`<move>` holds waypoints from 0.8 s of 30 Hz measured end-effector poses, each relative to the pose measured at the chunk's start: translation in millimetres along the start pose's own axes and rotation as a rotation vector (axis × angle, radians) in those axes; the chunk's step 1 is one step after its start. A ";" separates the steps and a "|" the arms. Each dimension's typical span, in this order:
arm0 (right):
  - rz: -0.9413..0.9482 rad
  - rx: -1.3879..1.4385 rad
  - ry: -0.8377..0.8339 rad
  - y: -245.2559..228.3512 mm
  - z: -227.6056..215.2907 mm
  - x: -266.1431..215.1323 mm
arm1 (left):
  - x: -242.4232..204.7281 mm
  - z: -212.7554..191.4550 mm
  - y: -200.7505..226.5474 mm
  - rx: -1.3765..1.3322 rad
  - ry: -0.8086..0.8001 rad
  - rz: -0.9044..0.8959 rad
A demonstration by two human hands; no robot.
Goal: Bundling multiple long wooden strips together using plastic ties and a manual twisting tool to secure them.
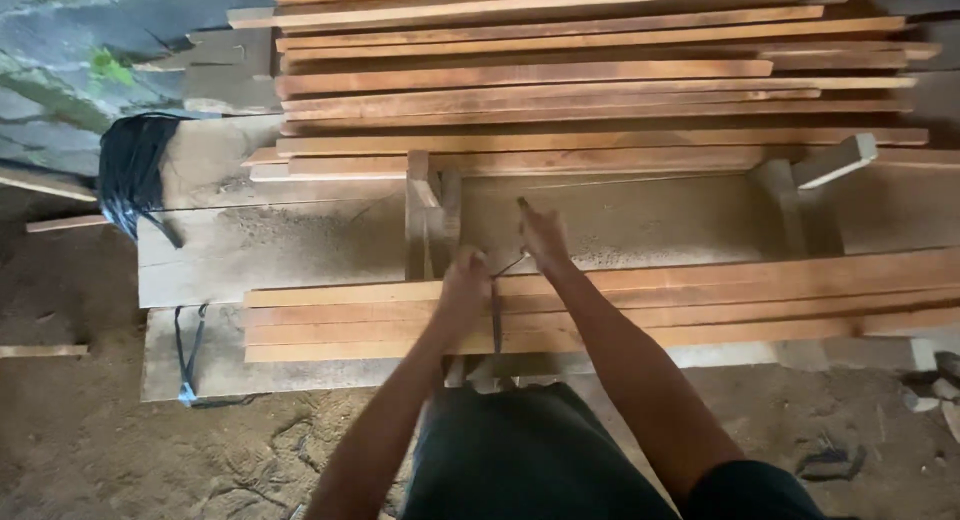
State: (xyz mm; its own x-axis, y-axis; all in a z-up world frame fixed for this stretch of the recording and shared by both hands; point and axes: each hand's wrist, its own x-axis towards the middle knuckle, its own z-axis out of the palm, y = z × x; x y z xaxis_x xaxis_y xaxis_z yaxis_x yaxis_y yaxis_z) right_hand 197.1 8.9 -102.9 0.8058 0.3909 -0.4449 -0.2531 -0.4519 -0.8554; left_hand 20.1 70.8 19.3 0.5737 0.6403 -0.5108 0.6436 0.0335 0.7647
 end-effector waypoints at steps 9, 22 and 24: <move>0.068 -0.180 -0.129 -8.8 -32.5 -112.1 | 85.7 18.7 -55.4 -0.154 -0.081 0.035; -0.717 -0.979 -0.434 -62.9 -27.7 -188.4 | 69.3 15.7 -30.9 0.002 -0.013 0.038; -0.741 -0.998 -0.424 -47.7 -22.7 -178.6 | 67.2 16.5 -38.2 -0.007 -0.014 0.049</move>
State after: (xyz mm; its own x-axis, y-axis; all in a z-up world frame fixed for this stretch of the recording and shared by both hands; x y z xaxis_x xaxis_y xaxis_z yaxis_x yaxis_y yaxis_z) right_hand 77.4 -57.5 23.4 0.3053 0.9384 -0.1620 0.8239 -0.3456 -0.4492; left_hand 42.4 99.9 -50.7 0.6113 0.6307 -0.4780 0.6109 0.0080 0.7917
